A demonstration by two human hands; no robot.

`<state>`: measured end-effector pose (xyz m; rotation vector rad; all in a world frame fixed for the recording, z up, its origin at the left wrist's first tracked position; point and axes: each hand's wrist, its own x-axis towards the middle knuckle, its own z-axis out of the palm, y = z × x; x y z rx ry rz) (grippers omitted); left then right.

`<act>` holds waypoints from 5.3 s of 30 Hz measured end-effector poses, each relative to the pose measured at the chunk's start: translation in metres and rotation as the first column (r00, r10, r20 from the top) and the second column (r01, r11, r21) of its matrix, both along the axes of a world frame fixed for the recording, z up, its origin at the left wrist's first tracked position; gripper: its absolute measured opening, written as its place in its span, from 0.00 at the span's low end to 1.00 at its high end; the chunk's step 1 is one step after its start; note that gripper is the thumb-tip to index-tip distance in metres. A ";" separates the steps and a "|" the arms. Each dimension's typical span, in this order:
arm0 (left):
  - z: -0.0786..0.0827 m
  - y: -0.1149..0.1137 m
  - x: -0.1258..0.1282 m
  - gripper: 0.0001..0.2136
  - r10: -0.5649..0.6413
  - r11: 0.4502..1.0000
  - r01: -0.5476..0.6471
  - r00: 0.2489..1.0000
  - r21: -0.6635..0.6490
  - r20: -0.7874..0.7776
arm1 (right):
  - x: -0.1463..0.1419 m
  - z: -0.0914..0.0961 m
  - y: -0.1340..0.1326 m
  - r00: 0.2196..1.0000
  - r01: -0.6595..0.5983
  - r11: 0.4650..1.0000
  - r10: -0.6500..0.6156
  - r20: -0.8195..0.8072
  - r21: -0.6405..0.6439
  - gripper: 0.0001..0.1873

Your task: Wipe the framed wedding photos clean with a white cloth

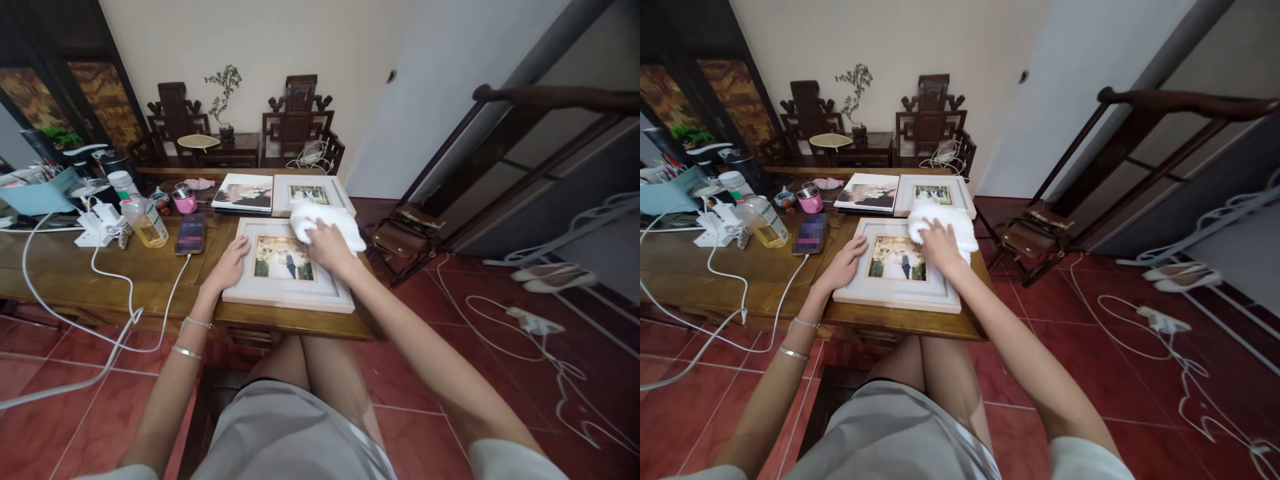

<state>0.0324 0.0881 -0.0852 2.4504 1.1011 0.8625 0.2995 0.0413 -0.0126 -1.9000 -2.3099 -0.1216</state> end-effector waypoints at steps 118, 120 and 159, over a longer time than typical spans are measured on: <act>0.001 -0.009 0.012 0.23 0.092 0.995 -0.094 0.992 0.023 0.083 | -0.005 0.015 -0.077 0.985 -0.094 0.981 0.117 0.128 -0.172 0.18; 0.000 -0.009 0.012 0.23 0.094 0.995 -0.096 0.993 0.034 0.070 | -0.007 0.019 -0.110 0.980 -0.154 0.961 0.178 0.090 -0.228 0.18; 0.009 -0.017 0.006 0.20 0.153 0.988 -0.150 0.983 -0.042 0.104 | 0.020 -0.011 -0.123 0.932 -0.242 0.970 0.232 -0.280 -0.004 0.20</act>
